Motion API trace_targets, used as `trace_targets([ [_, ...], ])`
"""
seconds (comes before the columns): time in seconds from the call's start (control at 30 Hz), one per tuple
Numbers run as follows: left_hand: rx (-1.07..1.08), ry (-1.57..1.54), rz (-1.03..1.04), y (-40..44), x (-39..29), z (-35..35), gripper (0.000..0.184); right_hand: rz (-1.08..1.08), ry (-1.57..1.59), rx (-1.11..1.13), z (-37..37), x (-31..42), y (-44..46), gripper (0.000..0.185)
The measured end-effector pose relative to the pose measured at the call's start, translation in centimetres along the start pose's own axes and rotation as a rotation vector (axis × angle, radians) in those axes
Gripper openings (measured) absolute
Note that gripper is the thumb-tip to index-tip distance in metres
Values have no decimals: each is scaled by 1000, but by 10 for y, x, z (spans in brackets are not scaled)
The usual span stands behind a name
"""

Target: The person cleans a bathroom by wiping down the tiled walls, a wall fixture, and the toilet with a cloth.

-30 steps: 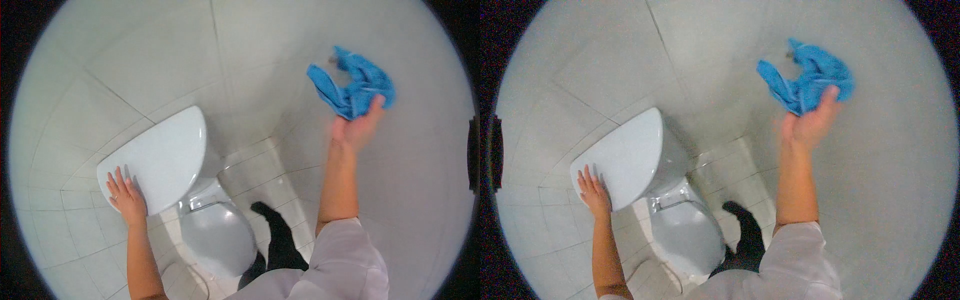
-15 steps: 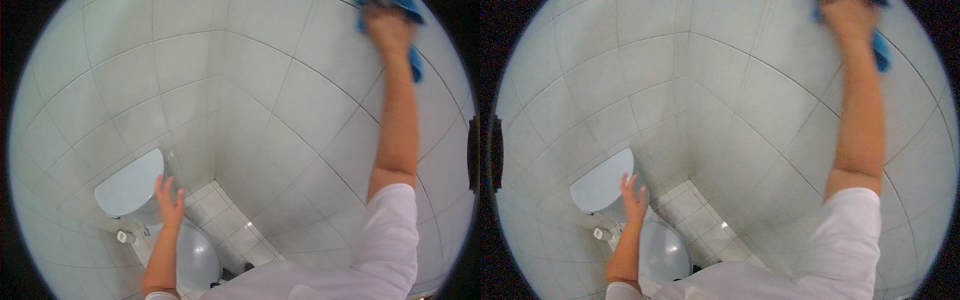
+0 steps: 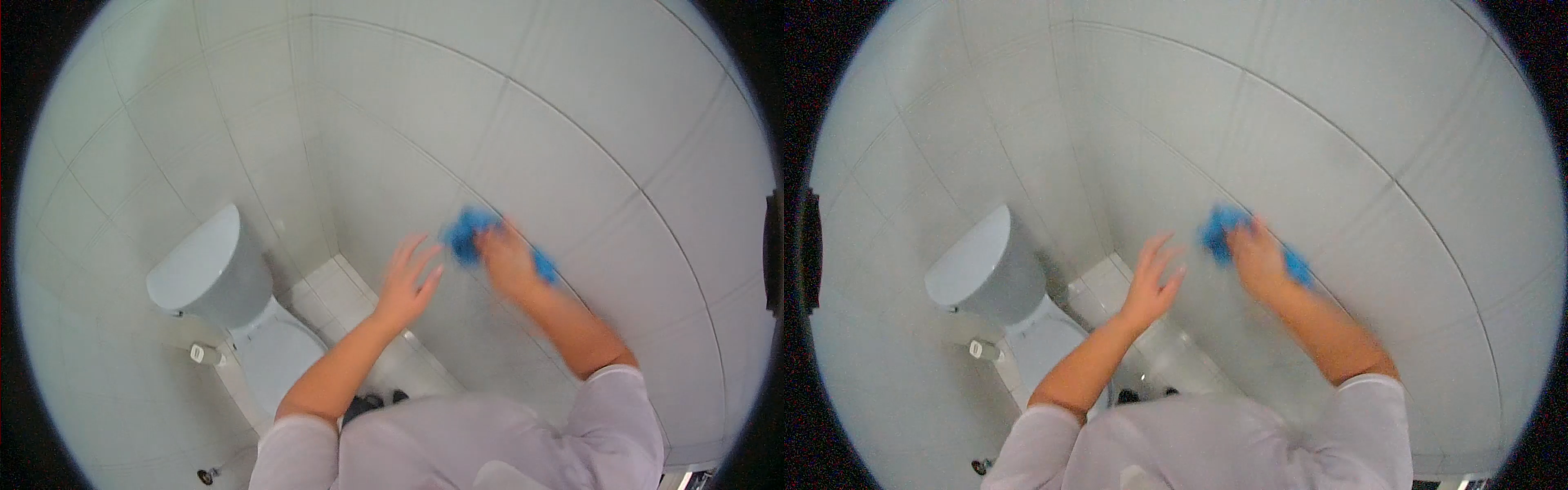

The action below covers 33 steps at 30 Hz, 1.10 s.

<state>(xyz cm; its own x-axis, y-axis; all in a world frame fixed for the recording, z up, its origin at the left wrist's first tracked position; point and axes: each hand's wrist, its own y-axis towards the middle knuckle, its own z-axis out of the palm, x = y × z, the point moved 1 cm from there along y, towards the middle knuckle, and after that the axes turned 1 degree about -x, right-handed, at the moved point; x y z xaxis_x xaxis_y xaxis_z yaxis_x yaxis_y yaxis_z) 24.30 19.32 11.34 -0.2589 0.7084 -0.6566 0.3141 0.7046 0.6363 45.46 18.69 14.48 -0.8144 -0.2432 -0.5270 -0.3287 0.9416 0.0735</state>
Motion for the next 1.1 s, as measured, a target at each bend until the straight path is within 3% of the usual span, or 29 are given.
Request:
trace_targets([
  [0.03,-51,-82,94,20,-24,7,30,107,-42,-146,-61,-27,6,43],
  [0.13,-200,-138,287,78,-74,22,29,363,-517,-672,-198,-101,20,39],
  [0.2,-284,-162,357,114,-97,29,28,560,-609,-841,-255,-132,23,39],
  [0.27,-510,-219,454,138,-119,26,29,566,-564,-879,-269,-143,33,41],
  [0.33,-595,-231,517,160,-135,17,28,479,-508,-826,-262,-135,48,40],
  [0.37,-678,-248,579,166,-138,13,28,383,-502,-739,-234,-119,60,36],
  [0.4,-686,-241,586,170,-134,13,28,297,-386,-786,-193,-105,73,32],
  [0.5,-474,-484,266,171,-97,22,22,-2,-26,-828,-86,-66,89,26],
  [0.53,-453,-493,147,164,-80,30,20,-39,32,-734,-100,-60,77,27],
  [0.63,-592,-464,230,154,-51,40,18,-86,153,-387,-158,-51,56,31],
  [0.73,-542,-537,310,161,-20,39,27,118,235,-351,-199,-48,40,39],
  [0.8,-324,88,407,179,-1,34,38,151,169,-358,-202,-46,43,42],
  [0.83,-311,74,513,194,23,36,44,151,134,-365,-201,-42,48,43],
  [0.9,-240,265,434,235,40,-2,44,164,90,-352,-198,-38,61,45],
  [1.0,-729,565,126,346,137,-57,53,228,84,-475,-197,-35,86,45],
  [1.07,-785,476,-198,371,139,-138,48,280,82,-516,-193,-38,97,44],
  [1.1,-890,382,-7,377,156,-152,48,327,-15,-518,-190,-35,99,43],
])
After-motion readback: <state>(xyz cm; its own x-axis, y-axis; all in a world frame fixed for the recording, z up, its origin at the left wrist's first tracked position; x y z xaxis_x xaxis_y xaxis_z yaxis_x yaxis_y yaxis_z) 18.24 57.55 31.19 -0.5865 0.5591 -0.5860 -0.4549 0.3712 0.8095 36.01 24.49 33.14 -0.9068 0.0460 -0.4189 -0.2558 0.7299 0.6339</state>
